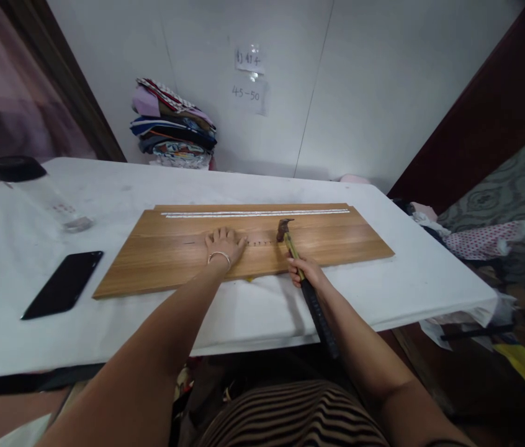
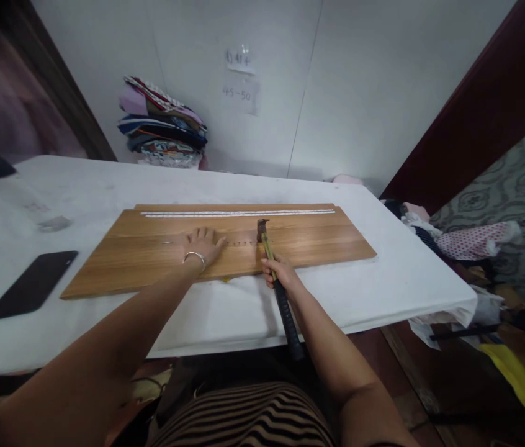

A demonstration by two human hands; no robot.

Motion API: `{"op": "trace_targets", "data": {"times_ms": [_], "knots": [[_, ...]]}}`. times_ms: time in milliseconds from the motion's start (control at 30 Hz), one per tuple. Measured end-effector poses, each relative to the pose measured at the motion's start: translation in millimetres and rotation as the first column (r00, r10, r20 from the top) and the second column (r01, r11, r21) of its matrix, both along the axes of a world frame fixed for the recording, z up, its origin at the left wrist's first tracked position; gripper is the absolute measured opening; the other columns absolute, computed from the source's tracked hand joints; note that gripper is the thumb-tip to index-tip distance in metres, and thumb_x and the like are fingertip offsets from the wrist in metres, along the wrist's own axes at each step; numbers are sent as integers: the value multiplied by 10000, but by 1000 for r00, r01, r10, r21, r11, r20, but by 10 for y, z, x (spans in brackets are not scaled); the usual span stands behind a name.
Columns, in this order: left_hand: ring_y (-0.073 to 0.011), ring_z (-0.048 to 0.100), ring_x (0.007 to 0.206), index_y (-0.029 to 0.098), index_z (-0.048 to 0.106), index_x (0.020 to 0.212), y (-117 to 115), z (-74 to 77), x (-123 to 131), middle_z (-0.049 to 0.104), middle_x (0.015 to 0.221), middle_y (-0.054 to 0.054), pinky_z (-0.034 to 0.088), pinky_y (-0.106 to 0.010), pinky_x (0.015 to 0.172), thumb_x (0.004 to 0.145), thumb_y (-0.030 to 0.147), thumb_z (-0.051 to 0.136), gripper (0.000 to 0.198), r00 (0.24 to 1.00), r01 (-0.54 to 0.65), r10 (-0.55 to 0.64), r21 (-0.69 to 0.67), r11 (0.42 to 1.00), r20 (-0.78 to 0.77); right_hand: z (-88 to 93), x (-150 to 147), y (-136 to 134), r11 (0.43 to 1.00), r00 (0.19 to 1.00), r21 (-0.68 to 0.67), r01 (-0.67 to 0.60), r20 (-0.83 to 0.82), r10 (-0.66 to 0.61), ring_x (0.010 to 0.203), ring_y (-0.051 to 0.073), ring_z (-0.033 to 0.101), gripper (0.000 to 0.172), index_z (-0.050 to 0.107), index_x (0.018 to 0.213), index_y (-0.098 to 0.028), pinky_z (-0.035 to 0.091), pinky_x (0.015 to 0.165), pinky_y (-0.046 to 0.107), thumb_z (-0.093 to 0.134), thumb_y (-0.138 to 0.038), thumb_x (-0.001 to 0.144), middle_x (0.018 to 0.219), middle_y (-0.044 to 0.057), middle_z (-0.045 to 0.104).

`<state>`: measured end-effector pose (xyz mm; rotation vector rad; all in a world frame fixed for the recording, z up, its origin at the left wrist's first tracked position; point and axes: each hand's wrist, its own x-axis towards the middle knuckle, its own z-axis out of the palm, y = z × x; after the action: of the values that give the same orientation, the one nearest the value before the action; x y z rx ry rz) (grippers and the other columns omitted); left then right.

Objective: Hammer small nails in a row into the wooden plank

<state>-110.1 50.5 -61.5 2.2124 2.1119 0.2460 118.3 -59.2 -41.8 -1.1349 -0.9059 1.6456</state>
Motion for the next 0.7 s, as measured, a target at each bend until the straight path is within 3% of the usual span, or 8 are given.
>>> {"op": "trace_targets", "data": {"times_ms": [700], "knots": [[-349,354,1375,158,569,1314,-29,36,13,463,1485,-172,276,-550,1093,925,570,227,662,1000,-2,2,-8,1000,-14,-92,125,20,998,998,-3,62,6,-62,348,61,366,489,491,1005,-221,280,316,182,754,-403,635,521,-131,437]]}}
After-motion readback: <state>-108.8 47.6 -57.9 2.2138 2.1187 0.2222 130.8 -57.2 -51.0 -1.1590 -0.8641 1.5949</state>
